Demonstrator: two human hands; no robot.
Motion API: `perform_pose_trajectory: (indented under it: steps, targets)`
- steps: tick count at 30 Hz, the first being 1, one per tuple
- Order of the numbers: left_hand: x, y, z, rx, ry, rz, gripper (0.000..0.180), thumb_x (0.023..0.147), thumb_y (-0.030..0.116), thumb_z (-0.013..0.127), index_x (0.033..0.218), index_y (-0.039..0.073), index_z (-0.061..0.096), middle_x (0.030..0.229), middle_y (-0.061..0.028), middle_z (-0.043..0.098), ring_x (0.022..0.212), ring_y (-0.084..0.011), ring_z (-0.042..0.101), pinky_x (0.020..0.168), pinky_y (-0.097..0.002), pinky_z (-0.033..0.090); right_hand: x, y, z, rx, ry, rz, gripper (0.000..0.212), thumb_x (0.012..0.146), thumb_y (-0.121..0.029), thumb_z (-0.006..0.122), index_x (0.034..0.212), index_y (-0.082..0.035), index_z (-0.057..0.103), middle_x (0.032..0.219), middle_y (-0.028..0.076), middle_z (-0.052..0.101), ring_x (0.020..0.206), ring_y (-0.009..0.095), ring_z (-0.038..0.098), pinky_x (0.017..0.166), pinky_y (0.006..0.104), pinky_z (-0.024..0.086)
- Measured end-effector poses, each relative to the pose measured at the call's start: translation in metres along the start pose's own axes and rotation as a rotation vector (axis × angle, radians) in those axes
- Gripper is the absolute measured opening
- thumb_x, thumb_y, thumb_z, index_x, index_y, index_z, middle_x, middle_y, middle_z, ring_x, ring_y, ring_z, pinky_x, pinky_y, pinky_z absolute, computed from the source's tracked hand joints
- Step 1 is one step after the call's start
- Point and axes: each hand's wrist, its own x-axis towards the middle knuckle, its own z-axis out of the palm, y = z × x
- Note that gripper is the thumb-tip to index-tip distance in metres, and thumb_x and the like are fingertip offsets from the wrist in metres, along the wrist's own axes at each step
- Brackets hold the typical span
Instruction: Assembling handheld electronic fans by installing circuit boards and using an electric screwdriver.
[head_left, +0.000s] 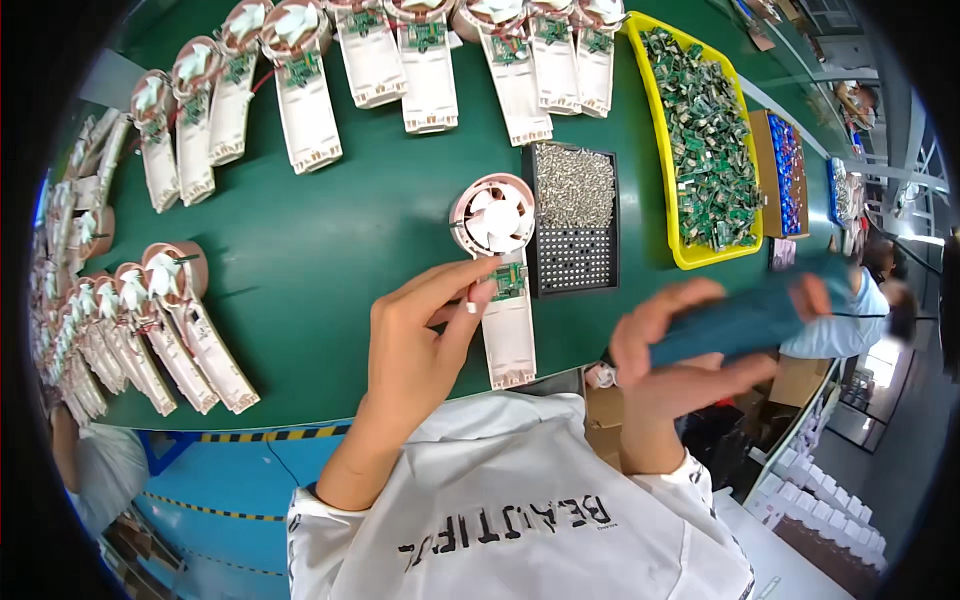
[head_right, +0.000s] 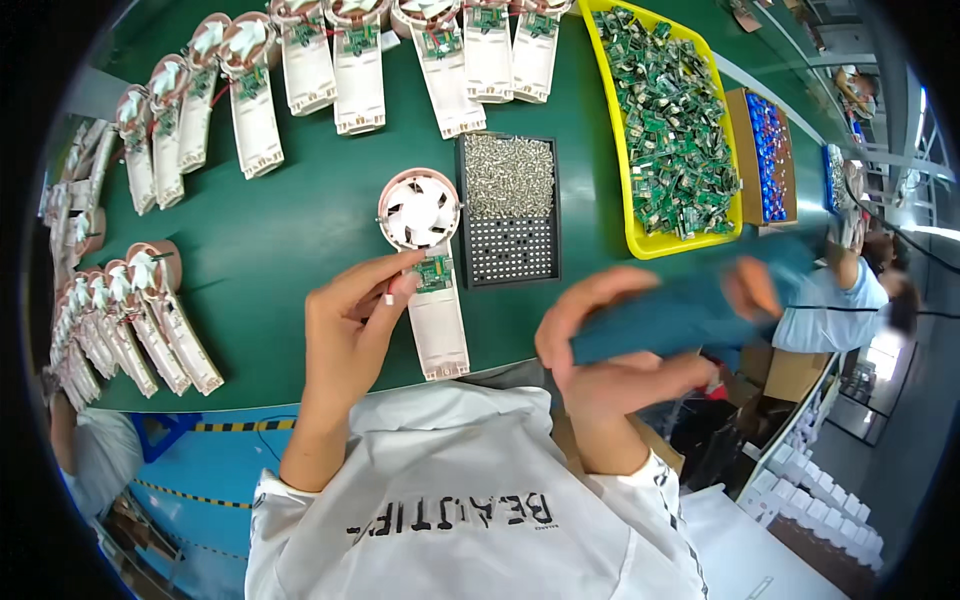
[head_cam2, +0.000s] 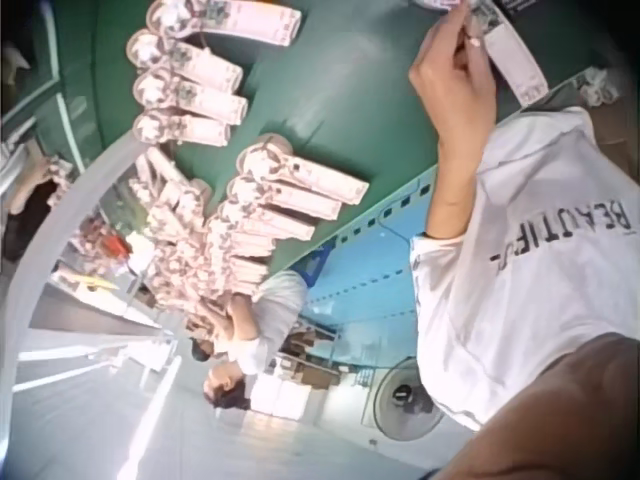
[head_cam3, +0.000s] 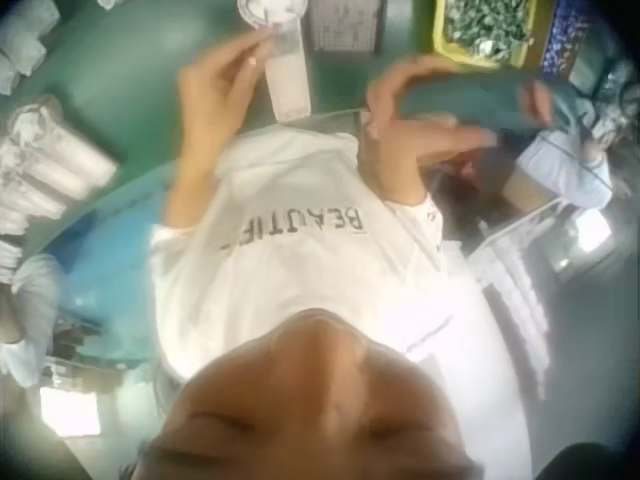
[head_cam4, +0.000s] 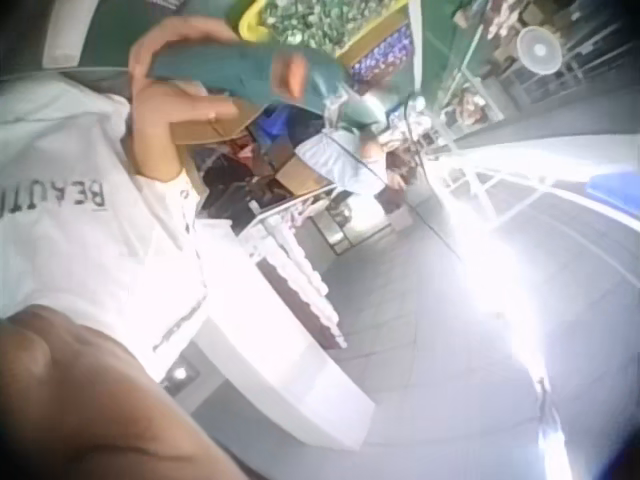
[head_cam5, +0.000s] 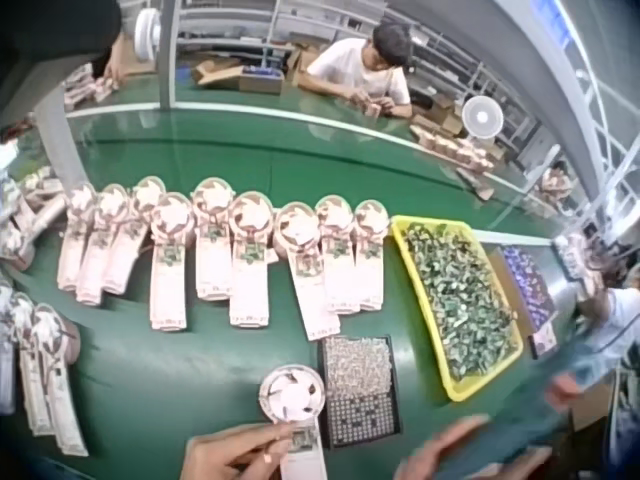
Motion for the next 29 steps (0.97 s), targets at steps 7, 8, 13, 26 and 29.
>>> perform_pose_trajectory:
  steps: [7,8,13,26,29]
  targets:
    - [-0.023,0.0,0.006,-0.178,0.178,-0.038,0.011,0.092,0.0,0.061,0.1,-0.005,0.057,0.095,-0.0111,0.068,0.085,-0.0087,0.063,0.071,-0.0217,0.052,-0.034,0.018,0.028,-0.418,0.153,0.507,0.04,0.086,-0.006,0.069,0.121,0.002,0.052,0.107,0.011,0.069,0.049,0.002,0.048,0.041,0.0179,0.037]
    - [-0.028,0.002,0.005,-0.196,0.166,-0.044,0.012,0.092,-0.001,0.061,0.102,-0.005,0.057,0.097,-0.0111,0.067,0.087,-0.0096,0.063,0.071,-0.022,0.052,-0.034,0.021,0.031,-0.436,0.126,0.484,0.041,0.086,-0.007,0.07,0.121,0.003,0.053,0.106,0.011,0.069,0.05,0.002,0.049,0.041,0.0179,0.037]
    - [-0.036,0.002,0.007,-0.193,0.268,-0.003,0.01,0.092,0.001,0.062,0.098,-0.006,0.059,0.093,-0.011,0.069,0.083,-0.0072,0.062,0.069,-0.0207,0.051,-0.03,0.018,0.035,-0.284,0.09,0.598,0.041,0.085,-0.005,0.07,0.121,0.003,0.054,0.1,0.011,0.07,0.051,0.002,0.051,0.04,0.0183,0.037]
    - [-0.04,0.011,0.006,-0.283,0.22,-0.104,0.01,0.088,-0.003,0.065,0.093,-0.004,0.056,0.088,-0.0112,0.068,0.079,-0.0095,0.065,0.067,-0.0213,0.053,-0.031,0.024,0.036,-0.363,0.033,0.574,0.036,0.083,-0.002,0.071,0.116,0.003,0.057,0.096,0.009,0.069,0.077,0.009,0.065,0.059,0.0218,0.052]
    - [-0.039,0.006,0.01,-0.289,0.247,-0.089,0.01,0.087,-0.003,0.066,0.092,-0.002,0.057,0.09,-0.0122,0.069,0.078,-0.0105,0.065,0.069,-0.0217,0.053,-0.036,0.027,0.03,-0.489,0.008,0.524,0.039,0.081,-0.005,0.073,0.117,0.003,0.057,0.103,0.012,0.068,0.089,0.013,0.065,0.078,0.0263,0.054]
